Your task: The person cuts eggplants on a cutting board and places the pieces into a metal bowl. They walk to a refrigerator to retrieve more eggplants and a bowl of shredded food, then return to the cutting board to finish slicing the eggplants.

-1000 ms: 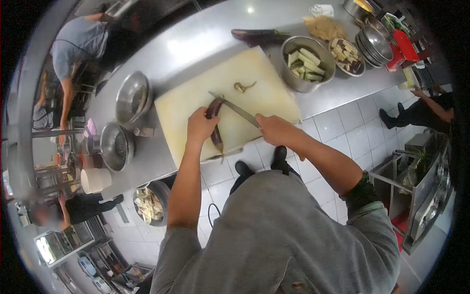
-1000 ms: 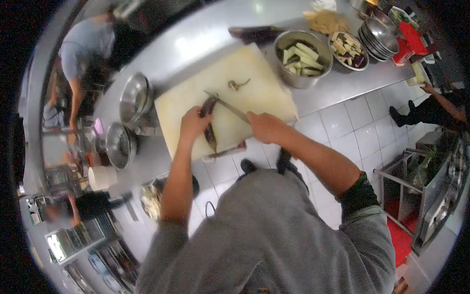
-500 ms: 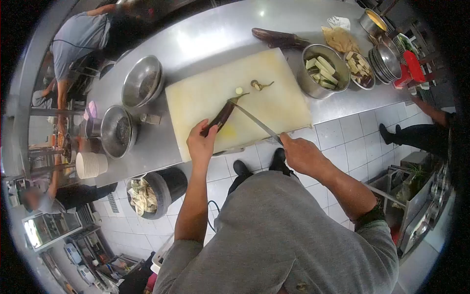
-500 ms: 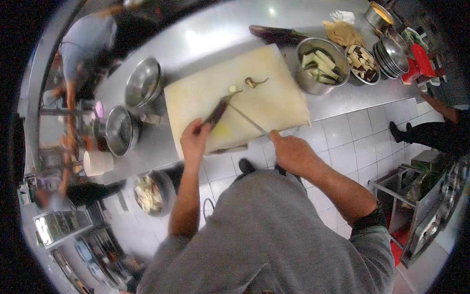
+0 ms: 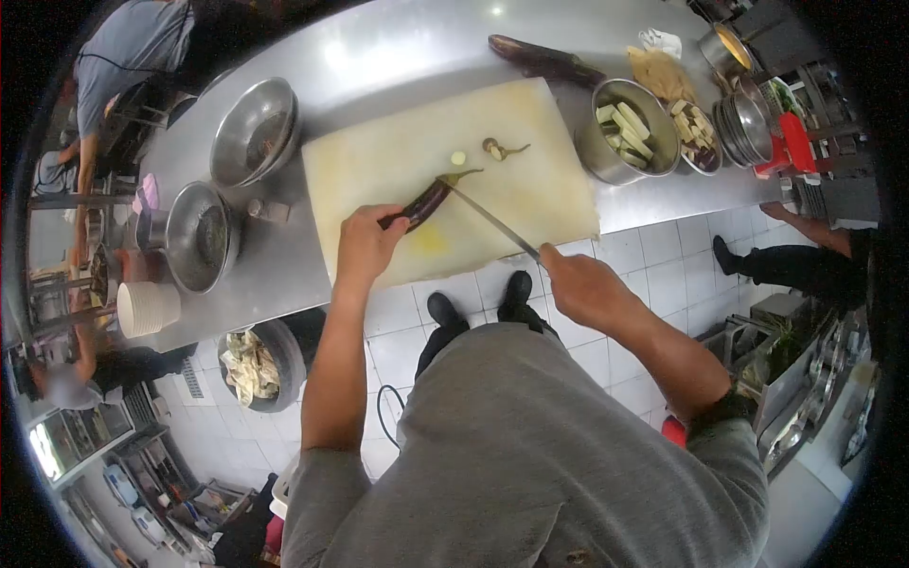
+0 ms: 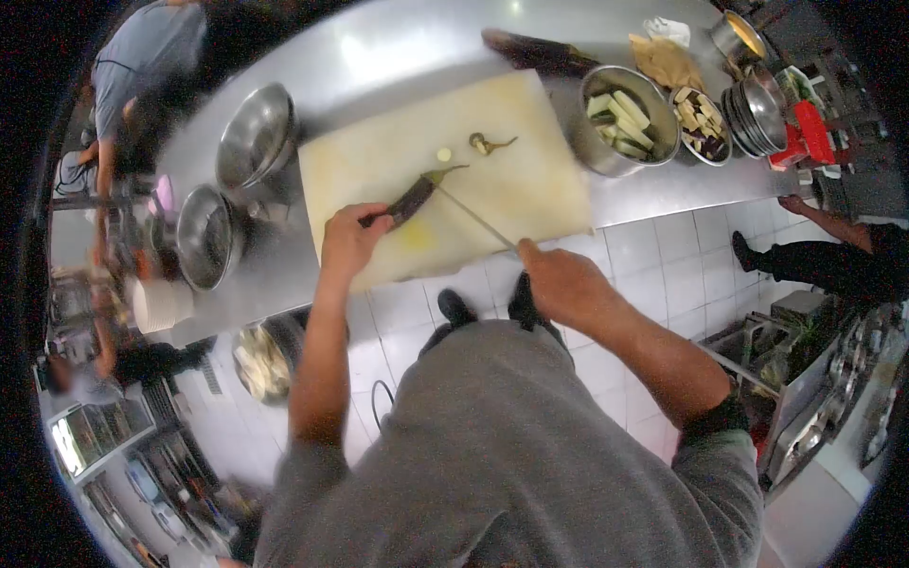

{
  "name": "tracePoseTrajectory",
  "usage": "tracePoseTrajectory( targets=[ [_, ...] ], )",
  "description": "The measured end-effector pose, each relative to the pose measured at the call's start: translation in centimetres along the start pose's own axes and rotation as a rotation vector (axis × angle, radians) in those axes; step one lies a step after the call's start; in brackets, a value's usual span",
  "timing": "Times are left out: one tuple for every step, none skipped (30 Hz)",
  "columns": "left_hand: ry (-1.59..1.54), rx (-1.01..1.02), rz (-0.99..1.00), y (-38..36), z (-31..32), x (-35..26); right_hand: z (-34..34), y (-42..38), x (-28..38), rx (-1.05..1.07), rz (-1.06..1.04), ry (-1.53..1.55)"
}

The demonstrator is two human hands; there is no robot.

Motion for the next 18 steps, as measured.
tracePoseTrajectory(
  targets=[
    [-0.008, 0.033, -0.029, 0.0, 0.2, 0.1, 1.0, 0.8, -0.3, -0.006, -0.010, 0.009],
    [-0.012, 0.061, -0.010, -0.1, 0.3, 0.2, 2.7, 2.0, -0.5, -0.035, -0.027, 0.031],
    [-0.013, 0.083, 0.022, -0.1, 0.4, 0.3, 4.5, 3.8, -0.7, -0.080, -0.043, 0.052],
    [-0.010, 0.086, 0.063, 0.6, 0.2, 0.4, 3.4, 5.2, -0.3, -0.140, -0.071, 0.062],
    [0.071, 0.104, 0.183, 0.8, 0.3, 0.1, 2.9, 6.1, -1.2, -0.096, -0.069, 0.145],
    [0.006, 0.177, 0.193, 1.0, 1.2, 0.7, 2.2, 6.4, -1.6, -0.040, -0.072, 0.232],
    [0.201, 0.199, 0.248, 0.9, 1.4, -1.0, 1.3, 6.4, -1.8, 0.021, -0.077, 0.317],
    [0.392, 0.221, 0.297, 0.9, 2.1, -2.6, 0.1, 6.4, -2.6, 0.026, -0.023, 0.335],
    [0.492, 0.174, 0.393, 1.1, 2.6, -4.2, -1.5, 6.1, -3.3, 0.034, 0.034, 0.350],
    [0.587, 0.127, 0.485, 1.4, 3.4, -5.7, -2.2, 5.7, -4.2, 0.046, 0.094, 0.361],
    [0.680, 0.081, 0.572, 1.2, 4.1, -6.8, -2.8, 5.8, -4.7, -0.046, 0.040, 0.267],
    [0.649, 0.026, 0.605, 0.8, 4.2, -7.2, -3.5, 6.0, -4.8, -0.138, -0.017, 0.172],
    [0.620, -0.028, 0.638, 0.6, 4.3, -7.2, -4.2, 6.2, -4.6, -0.231, -0.074, 0.078],
    [0.592, -0.080, 0.672, 0.5, 4.2, -7.1, -3.8, 6.2, -4.9, -0.250, -0.082, 0.057],
    [0.562, -0.128, 0.641, 0.0, 4.1, -6.2, -3.7, 5.2, -4.3, -0.264, -0.088, 0.039],
    [0.532, -0.168, 0.608, -1.2, 4.0, -5.1, -3.4, 4.1, -3.8, -0.273, -0.092, 0.026],
    [0.502, -0.203, 0.577, -2.0, 4.0, -4.0, -3.0, 3.3, -3.3, -0.248, -0.085, 0.028],
    [0.449, -0.186, 0.561, -2.4, 4.1, -3.3, -2.6, 2.5, -2.7, -0.223, -0.076, 0.032]
  ],
)
Point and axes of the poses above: each hand's wrist, its own y-axis towards the middle knuckle, its own z-axis out of the palm, x = y × z, the point moved 10 cm from there along y, towards the middle knuckle, and after that the axes turned 5 degrees about -y, right-handed, at the moved point
